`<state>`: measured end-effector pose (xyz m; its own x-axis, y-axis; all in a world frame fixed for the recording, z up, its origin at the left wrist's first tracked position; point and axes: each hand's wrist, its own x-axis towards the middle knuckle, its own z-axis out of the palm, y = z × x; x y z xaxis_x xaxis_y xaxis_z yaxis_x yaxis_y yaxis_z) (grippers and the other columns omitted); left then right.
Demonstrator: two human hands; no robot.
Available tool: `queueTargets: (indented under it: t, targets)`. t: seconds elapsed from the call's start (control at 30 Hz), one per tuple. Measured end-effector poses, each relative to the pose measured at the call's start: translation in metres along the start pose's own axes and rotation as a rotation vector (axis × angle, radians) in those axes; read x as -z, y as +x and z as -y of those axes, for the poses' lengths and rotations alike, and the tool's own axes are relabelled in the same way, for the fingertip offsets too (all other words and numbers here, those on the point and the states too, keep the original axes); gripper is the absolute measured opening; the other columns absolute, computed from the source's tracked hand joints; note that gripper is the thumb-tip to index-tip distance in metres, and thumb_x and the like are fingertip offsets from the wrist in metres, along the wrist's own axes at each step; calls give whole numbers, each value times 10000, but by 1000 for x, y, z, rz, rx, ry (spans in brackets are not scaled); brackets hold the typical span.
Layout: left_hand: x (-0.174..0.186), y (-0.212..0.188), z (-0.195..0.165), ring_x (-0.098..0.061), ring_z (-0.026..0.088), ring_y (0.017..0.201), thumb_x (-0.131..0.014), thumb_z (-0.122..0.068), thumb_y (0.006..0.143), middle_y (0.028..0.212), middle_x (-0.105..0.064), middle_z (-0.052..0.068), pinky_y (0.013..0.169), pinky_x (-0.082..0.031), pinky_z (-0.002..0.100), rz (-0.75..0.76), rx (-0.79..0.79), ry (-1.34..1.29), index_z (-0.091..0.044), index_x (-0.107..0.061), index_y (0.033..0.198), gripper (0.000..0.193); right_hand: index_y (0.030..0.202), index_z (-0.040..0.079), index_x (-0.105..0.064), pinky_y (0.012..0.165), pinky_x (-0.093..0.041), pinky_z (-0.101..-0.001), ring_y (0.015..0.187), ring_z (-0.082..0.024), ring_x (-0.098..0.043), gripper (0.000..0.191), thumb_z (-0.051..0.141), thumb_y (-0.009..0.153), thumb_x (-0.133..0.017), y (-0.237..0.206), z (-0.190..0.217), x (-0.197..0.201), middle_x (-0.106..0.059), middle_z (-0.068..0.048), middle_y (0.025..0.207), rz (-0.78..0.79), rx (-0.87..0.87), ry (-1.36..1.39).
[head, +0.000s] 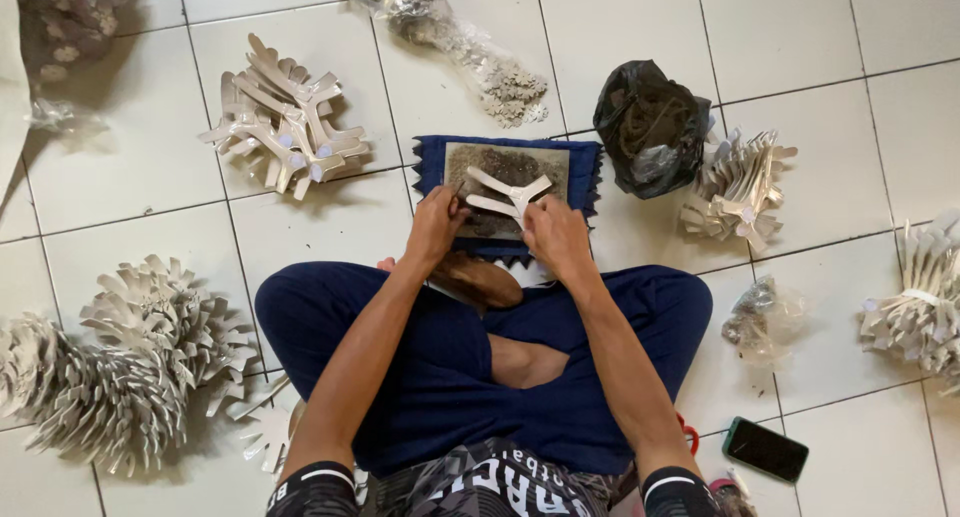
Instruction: The person sits cross-legged on a tiled floor and smooths small white carved decorative pieces one at a time, holding each piece against a sanding pad on their lap and rubbing it with a wooden sanding block, then placing the finished piece with a pile of completed pieces on the floor.
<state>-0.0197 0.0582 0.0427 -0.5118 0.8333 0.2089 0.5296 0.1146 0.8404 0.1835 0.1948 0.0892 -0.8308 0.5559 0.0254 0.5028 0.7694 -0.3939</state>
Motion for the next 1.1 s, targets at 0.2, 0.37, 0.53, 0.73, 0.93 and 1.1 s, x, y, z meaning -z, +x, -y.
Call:
queueTargets:
  t: [0.2,0.37,0.53,0.73,0.93,1.1]
  targets:
    - [-14,4,-5,-581,318,639,-813,-137,878,727,-597,143,623,-482,425,-35,192,-86,33,-600,883,273,1104,102,-707,838,-513,-458,982,-329,-630,282,152,842,-799,26,12,-11,-652,-88,1118,-137,48,176]
    - [-14,7,-2,-672,281,677,-795,-157,844,760,-680,121,655,-533,380,-135,241,-142,-1,-675,926,213,1157,118,-693,1014,-448,-480,1229,-330,-563,364,88,799,-756,30,21,-35,-629,-97,1302,-141,140,66]
    - [-4,6,-4,-649,358,716,-811,-183,904,784,-665,195,671,-499,408,-93,261,62,30,-608,814,308,1311,77,-649,1108,-391,-504,1364,-315,-505,469,45,843,-655,22,12,-47,-621,-77,1407,-118,319,-72]
    - [23,-9,0,-714,195,776,-495,-112,1025,939,-715,88,691,-563,322,-142,375,-311,-3,-486,1099,132,1262,108,-673,1151,-385,-521,1364,-286,-539,408,20,868,-616,14,3,-47,-649,-54,1358,-130,329,-99]
    - [13,-19,6,-720,187,853,-455,-11,1051,962,-749,121,783,-585,300,-141,263,-426,55,-611,1141,192,1246,98,-674,1041,-489,-426,1178,-279,-625,360,239,926,-757,-24,45,-38,-671,-85,1248,0,116,304]
    - [2,-15,11,-743,171,943,-498,3,986,1038,-740,101,793,-581,289,107,528,-767,22,-513,1270,285,1407,28,-553,899,-502,-475,1183,-351,-560,833,315,702,-891,-65,79,-38,-573,-152,1315,57,214,127]
